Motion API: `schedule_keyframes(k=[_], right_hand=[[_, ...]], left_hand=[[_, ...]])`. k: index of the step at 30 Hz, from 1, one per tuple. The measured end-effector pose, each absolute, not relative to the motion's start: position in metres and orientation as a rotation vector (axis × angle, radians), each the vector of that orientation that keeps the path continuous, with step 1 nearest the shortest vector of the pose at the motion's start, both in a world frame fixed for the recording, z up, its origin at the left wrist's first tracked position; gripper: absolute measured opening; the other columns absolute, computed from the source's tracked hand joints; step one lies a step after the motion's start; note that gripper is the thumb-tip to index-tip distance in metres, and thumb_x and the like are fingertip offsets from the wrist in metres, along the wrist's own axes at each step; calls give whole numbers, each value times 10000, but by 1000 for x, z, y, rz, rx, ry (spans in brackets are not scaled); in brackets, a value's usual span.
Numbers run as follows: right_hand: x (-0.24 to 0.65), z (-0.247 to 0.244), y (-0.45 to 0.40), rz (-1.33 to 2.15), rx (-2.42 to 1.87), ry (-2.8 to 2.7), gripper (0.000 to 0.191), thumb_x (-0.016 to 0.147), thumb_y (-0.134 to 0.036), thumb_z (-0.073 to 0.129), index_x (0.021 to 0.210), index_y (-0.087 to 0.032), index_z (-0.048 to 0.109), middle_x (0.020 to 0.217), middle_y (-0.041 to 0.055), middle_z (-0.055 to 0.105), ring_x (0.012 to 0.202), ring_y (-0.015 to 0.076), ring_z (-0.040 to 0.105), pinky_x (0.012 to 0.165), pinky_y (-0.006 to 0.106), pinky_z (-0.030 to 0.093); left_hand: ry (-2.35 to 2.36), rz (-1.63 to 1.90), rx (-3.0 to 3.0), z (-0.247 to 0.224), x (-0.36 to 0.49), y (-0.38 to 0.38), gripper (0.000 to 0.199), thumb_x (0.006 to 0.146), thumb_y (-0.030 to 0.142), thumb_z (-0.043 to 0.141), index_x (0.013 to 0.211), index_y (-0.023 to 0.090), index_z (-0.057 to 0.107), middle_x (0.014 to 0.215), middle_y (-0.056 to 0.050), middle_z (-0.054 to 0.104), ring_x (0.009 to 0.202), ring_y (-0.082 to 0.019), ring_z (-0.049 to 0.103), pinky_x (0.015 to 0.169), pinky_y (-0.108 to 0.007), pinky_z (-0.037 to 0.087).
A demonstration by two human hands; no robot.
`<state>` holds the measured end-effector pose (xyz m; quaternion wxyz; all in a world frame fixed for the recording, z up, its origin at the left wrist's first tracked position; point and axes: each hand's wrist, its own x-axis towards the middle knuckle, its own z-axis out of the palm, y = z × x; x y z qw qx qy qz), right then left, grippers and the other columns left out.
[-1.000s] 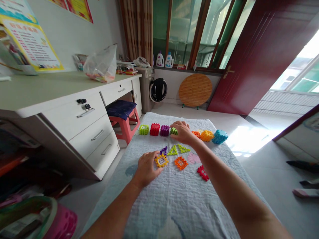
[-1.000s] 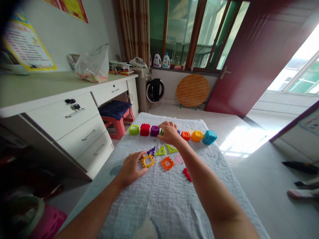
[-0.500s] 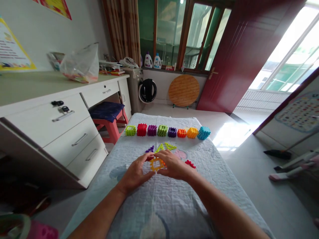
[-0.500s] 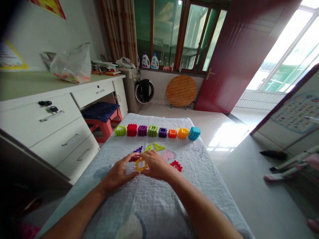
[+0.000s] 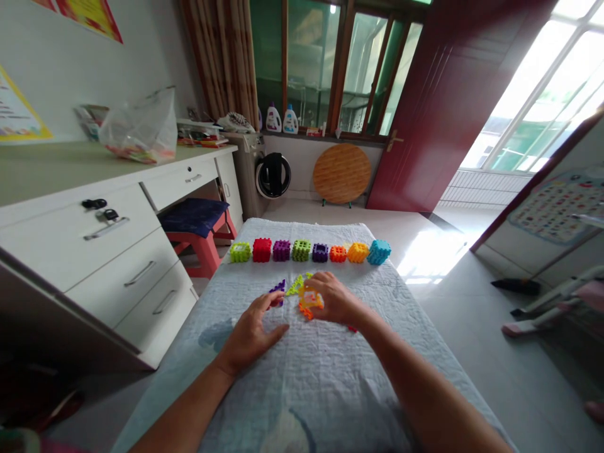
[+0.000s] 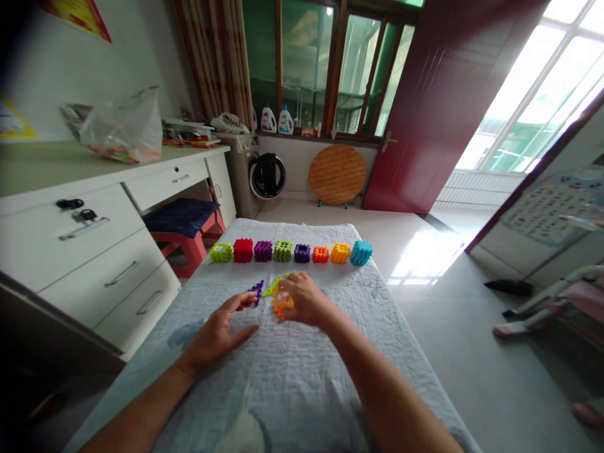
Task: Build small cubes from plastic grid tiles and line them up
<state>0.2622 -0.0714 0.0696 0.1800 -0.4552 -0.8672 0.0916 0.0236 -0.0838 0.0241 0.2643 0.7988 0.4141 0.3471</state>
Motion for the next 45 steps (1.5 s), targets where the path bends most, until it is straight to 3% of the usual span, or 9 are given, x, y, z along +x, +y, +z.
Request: schedule_keyframes(k=[6,12,18,24,28,32,37,40,45], right_hand=[[368,105,-7,-106,-1878,-2134,474,668,-262,643,1139,-223,616,1119,84,597,1038,305,468,845,408,348],[413,100,33,-123,-2141,-2128,471,668,-204,624,1139,-211,624,1078,78,639,998,276,484,799,348,332],[411,86,41,-111,-2164,-2130,462,660,-178,643,1122,-189,636,1031,109,665,993,298,488,798,367,329],[392,99,14,-140,-2030,-2175,447,714,-242,615,1157,-184,605,1126,102,623,1027,276,500,824,352,354],[357,94,-41,197,-1841,-2494,303,734,-314,654,1005,-179,646,901,68,662,782,190,576,687,282,391],[330,72,-91,306,-1930,-2567,549,587,-551,739,986,-189,636,920,98,643,722,226,591,601,298,396],[326,59,-104,335,-1867,-2502,473,631,-371,725,1046,-184,597,960,90,605,786,217,588,675,301,416],[327,58,-96,335,-1742,-2465,572,624,-283,716,1157,-171,540,1018,94,581,880,229,562,761,321,423],[327,52,-85,263,-1707,-2407,618,620,-291,719,1186,-146,518,1065,111,545,973,257,506,838,360,411]], left_hand=[[1191,980,2211,24,22,-81,414,805,291,591,1204,209,516,1100,-75,634,1001,-210,614,905,-395,506],[1174,993,2254,21,20,-77,349,814,285,580,1154,217,545,1054,-56,647,966,-197,634,879,-369,523],[1239,1056,2263,19,15,-71,305,801,291,575,1093,205,585,1013,-48,662,912,-193,644,842,-345,534],[1301,1046,2244,19,13,-66,281,800,288,556,1062,196,597,985,-49,672,889,-191,647,835,-341,533],[1311,1040,2237,18,12,-67,275,805,285,546,1064,206,595,991,-44,675,893,-189,648,840,-336,530],[1300,1051,2228,17,13,-68,273,801,269,542,1059,202,597,986,-45,677,888,-184,650,834,-336,534],[1320,1081,2197,17,14,-69,275,780,263,549,1042,201,607,974,-43,688,866,-184,662,818,-335,544],[1320,1089,2192,18,14,-69,283,780,257,548,1049,194,607,975,-46,690,864,-182,665,814,-332,545],[1323,1077,2180,19,13,-69,284,786,262,545,1056,195,601,977,-47,689,868,-184,662,820,-342,543]])
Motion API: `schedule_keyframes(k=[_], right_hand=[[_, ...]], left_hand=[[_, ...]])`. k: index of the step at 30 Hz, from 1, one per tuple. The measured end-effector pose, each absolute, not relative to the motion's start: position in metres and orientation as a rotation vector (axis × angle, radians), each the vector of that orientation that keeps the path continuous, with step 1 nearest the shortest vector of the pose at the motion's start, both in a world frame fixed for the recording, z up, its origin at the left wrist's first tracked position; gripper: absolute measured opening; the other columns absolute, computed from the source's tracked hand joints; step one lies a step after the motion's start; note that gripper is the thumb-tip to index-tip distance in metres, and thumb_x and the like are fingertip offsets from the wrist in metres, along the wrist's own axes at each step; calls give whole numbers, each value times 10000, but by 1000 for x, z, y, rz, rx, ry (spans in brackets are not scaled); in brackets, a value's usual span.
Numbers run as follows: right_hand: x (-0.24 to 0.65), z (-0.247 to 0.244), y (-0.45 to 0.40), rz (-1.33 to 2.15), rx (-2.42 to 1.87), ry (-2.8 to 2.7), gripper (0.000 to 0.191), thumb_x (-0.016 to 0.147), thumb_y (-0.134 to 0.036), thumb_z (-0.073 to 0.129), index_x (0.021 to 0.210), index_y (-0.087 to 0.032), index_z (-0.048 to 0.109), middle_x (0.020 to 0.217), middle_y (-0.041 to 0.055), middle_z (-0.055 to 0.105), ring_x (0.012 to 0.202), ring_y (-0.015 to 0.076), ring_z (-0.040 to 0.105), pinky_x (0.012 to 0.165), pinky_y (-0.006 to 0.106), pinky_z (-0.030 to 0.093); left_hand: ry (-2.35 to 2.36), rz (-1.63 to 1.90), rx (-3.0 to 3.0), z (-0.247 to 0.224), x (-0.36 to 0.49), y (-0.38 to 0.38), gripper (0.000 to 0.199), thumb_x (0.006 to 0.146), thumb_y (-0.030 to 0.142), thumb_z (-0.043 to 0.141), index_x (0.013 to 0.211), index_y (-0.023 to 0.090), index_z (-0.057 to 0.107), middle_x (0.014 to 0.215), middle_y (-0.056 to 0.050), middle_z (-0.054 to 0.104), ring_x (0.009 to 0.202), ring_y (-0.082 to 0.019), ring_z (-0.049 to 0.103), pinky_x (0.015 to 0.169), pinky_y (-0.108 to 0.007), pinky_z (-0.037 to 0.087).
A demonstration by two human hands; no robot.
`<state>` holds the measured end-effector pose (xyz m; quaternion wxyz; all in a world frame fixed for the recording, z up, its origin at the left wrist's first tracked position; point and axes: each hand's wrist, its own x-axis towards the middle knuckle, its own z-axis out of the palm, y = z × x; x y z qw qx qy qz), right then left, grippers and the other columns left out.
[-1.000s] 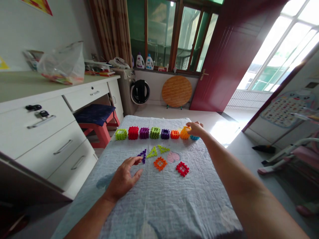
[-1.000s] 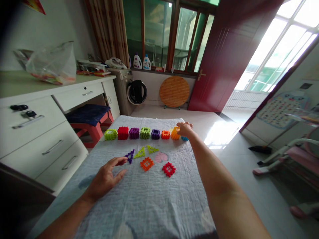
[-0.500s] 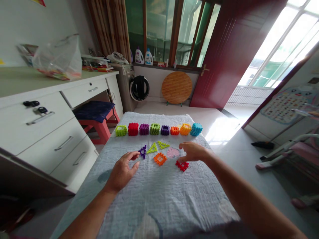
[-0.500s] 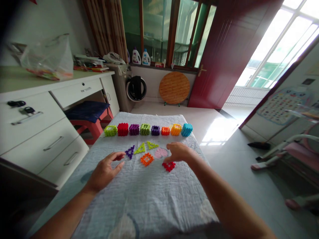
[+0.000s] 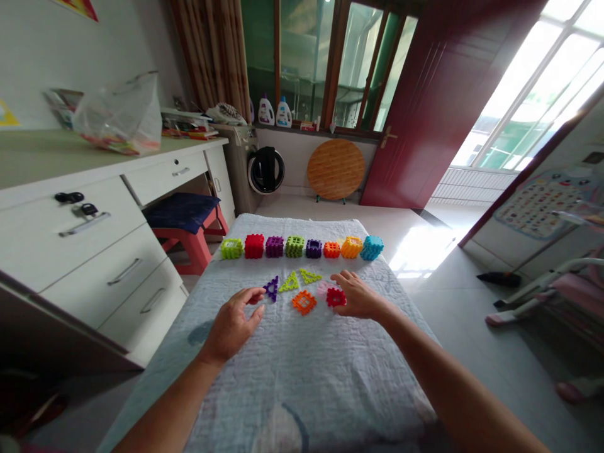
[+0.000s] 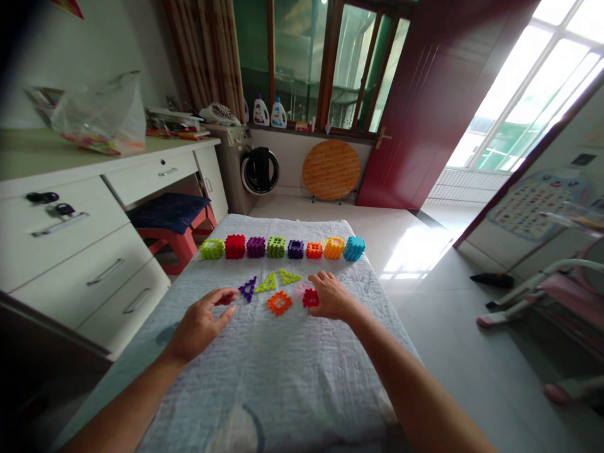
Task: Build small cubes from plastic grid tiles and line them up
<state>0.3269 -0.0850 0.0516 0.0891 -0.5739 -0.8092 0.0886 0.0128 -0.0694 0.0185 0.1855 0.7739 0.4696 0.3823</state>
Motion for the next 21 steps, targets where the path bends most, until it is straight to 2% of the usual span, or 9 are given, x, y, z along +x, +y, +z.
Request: schedule_keyframes(k=[3,6,11,15,21], right_hand=[[328,46,-82,320,-1749,-2402,431,629,-320,712,1002,-143,588,984,94,543,876,224,514,791,342,417],[330,45,-79,363,-1729,-2432,299,617,-269,698,871,-149,594,899,67,538,806,194,505,750,317,413],[318,64,-56,213,-1677,-2369,356,620,-241,686,955,-171,588,924,65,530,850,209,489,758,326,397],[289,86,-21,98,-1627,-2341,400,681,-277,654,1067,-192,591,999,70,541,904,215,481,804,340,377],[243,96,23,-23,-1549,-2320,412,711,-352,648,1103,-230,604,1024,62,580,978,251,459,840,367,345]], left_hand=[[1316,1069,2178,19,13,-70,280,790,268,542,1055,199,598,973,-49,687,869,-187,660,821,-351,542],[1296,1066,2184,19,13,-70,272,794,262,543,1053,202,600,967,-48,685,863,-184,659,818,-350,542],[1287,1080,2154,20,15,-71,279,780,239,552,1051,207,610,960,-42,689,854,-181,660,810,-339,541],[1296,1015,2115,23,15,-72,288,774,234,549,1053,202,609,934,-39,693,848,-186,662,815,-347,539],[1328,1028,2057,23,15,-73,302,774,220,540,1069,192,598,938,-35,689,853,-181,657,813,-351,536]])
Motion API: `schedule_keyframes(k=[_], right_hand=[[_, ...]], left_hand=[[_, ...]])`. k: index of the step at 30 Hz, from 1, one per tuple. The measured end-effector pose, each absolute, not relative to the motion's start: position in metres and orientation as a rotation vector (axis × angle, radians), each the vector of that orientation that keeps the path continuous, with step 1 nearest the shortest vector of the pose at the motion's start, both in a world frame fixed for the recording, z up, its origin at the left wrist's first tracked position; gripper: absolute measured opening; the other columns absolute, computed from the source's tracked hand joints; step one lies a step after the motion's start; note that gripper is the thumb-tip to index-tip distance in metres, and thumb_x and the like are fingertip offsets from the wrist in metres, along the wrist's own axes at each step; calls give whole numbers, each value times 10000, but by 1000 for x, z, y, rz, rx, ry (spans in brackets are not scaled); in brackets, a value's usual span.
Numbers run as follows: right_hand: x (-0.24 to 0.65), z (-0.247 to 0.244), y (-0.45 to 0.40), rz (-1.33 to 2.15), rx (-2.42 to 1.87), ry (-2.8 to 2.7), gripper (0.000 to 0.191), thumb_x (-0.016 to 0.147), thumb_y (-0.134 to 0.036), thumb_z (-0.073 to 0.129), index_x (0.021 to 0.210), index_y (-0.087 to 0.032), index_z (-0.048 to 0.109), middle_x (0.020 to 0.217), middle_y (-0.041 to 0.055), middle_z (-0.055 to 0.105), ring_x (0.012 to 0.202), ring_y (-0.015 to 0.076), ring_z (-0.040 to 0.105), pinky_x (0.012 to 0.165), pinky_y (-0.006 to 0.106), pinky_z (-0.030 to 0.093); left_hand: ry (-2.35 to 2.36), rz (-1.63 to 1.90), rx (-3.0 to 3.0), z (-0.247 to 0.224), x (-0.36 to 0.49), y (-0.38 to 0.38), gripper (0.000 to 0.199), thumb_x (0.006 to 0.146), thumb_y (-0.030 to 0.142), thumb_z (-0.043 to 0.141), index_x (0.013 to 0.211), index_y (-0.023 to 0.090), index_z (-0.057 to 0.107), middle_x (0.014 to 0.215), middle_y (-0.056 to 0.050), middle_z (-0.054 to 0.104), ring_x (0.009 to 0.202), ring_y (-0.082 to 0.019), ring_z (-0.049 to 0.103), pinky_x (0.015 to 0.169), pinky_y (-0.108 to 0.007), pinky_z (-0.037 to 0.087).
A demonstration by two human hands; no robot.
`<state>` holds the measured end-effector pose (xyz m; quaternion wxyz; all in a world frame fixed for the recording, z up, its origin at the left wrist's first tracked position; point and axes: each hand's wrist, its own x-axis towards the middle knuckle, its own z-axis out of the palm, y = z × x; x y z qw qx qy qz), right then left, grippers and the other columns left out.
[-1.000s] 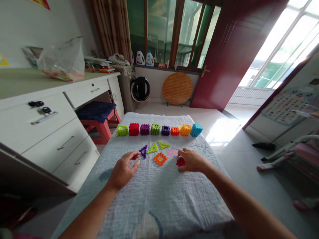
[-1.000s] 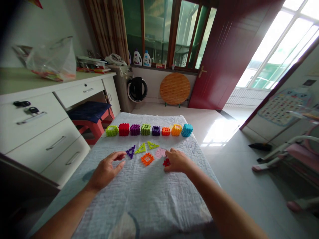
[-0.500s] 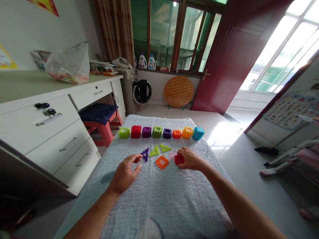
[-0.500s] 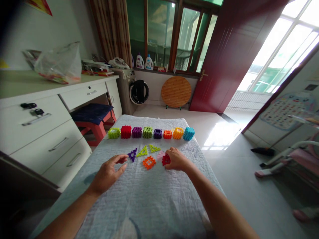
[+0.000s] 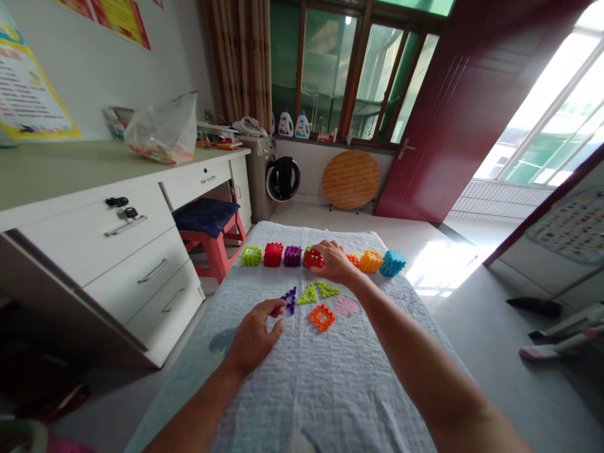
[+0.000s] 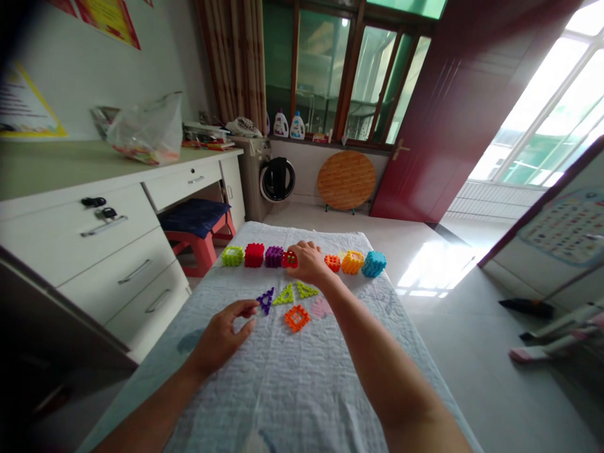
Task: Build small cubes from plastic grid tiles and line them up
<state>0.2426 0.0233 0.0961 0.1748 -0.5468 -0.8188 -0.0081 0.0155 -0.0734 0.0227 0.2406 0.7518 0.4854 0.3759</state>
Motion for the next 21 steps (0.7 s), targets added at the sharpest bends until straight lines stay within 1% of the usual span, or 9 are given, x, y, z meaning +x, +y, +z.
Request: schedule_keyframes(k=[3,5,10,13,18,21], right_hand=[[218,96,40,-11,-1538,-2332,487,712,-386,646,1163,-213,578,1056,72,609,997,268,462,847,381,339],[200,95,52,-15,-1532,-2345,504,712,-396,644,1174,-208,572,1071,73,621,1014,276,458,851,385,335],[162,93,84,-58,-1550,-2407,354,721,-371,619,1039,-218,636,1035,65,628,1002,273,459,836,376,333],[148,92,99,-69,-1590,-2410,322,725,-382,604,1000,-222,653,1013,71,628,995,278,459,827,382,334],[136,89,108,-21,-1632,-2458,342,729,-388,604,1025,-223,654,1051,84,617,1030,292,449,849,407,335],[138,89,105,23,-1625,-2438,425,725,-416,630,1105,-226,627,1129,90,593,1080,300,430,877,422,336]], left_hand=[[1316,1047,2064,21,17,-73,302,758,192,541,1054,192,600,921,-34,689,833,-176,654,811,-349,534],[1303,1063,2076,20,18,-74,297,749,178,538,1039,189,601,912,-38,690,822,-175,652,806,-348,533],[1277,1086,2096,15,19,-74,297,746,168,533,1034,189,598,900,-43,689,825,-177,649,805,-351,531],[1281,1093,2086,14,19,-73,299,738,151,532,1028,184,597,892,-43,690,813,-175,650,793,-350,532],[1294,1105,2065,15,20,-71,308,728,141,536,1027,181,601,878,-39,691,796,-167,650,779,-336,533],[1293,1102,2059,15,19,-71,307,737,155,535,1036,176,602,884,-44,690,804,-169,650,784,-338,533]])
